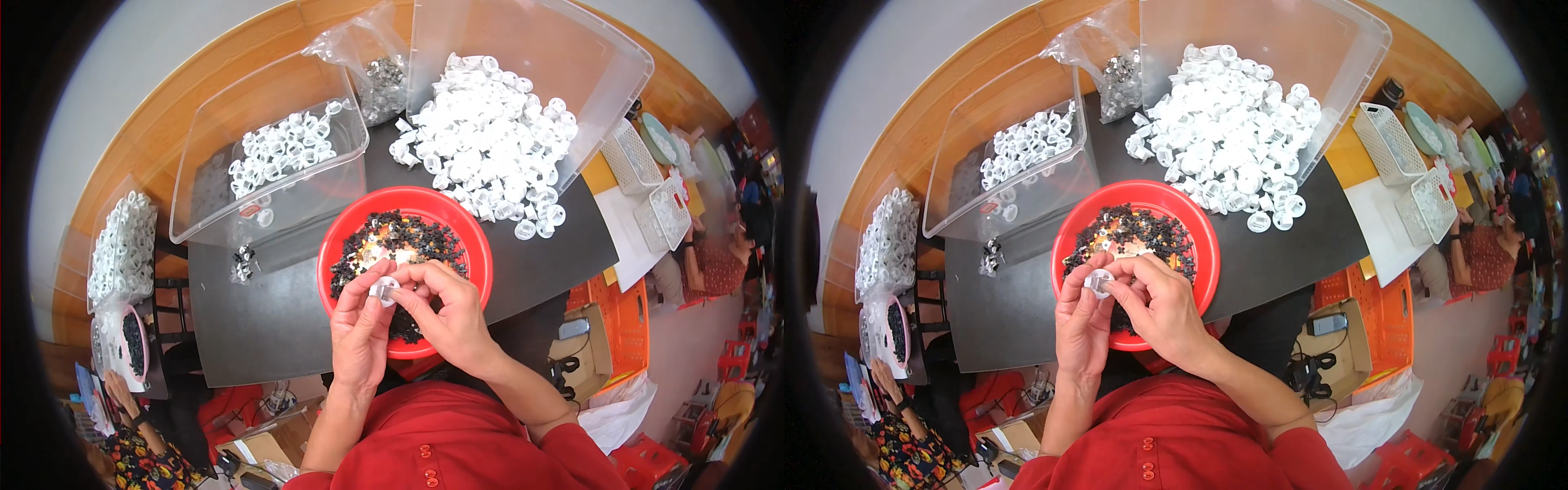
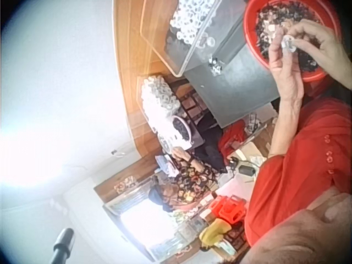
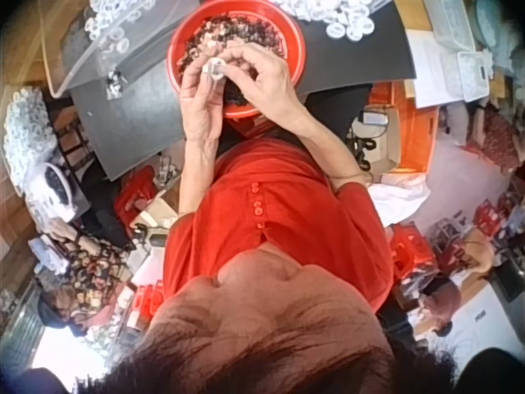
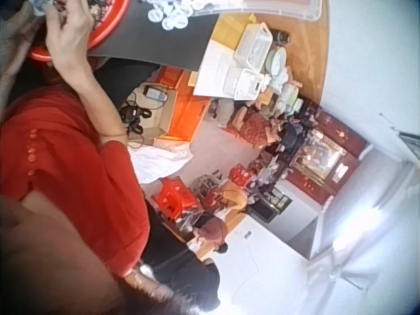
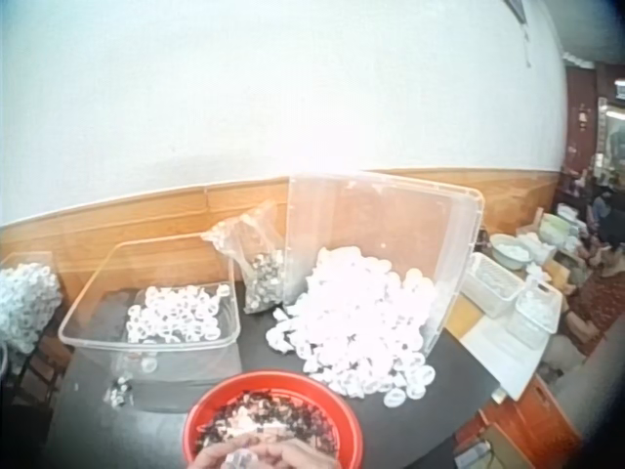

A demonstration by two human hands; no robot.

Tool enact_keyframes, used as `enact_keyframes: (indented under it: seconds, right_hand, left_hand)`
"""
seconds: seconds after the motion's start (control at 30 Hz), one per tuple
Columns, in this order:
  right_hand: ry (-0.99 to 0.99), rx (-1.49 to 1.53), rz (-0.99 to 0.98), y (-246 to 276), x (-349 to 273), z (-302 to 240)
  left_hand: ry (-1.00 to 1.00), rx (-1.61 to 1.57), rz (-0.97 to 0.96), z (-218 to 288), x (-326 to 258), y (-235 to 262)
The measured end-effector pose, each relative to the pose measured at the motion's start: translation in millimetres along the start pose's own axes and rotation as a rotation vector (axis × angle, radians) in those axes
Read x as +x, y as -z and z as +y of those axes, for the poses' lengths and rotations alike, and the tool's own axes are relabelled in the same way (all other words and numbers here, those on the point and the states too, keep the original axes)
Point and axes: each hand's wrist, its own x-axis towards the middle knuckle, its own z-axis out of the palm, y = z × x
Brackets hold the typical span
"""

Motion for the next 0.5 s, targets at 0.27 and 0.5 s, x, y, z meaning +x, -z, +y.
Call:
enact_keyframes:
  seconds: [0.27, 0.5]
  right_hand:
    - [-0.163, 0.431, 0.138, -21.8, -9.1, 15.2]
    - [0.054, 0.091, 0.155, -15.5, -10.9, 4.7]
  left_hand:
    - [0.048, 0.031, 0.056, -0.5, -0.7, 1.1]
    - [0.092, 0.059, 0.067, 6.4, -0.2, 3.5]
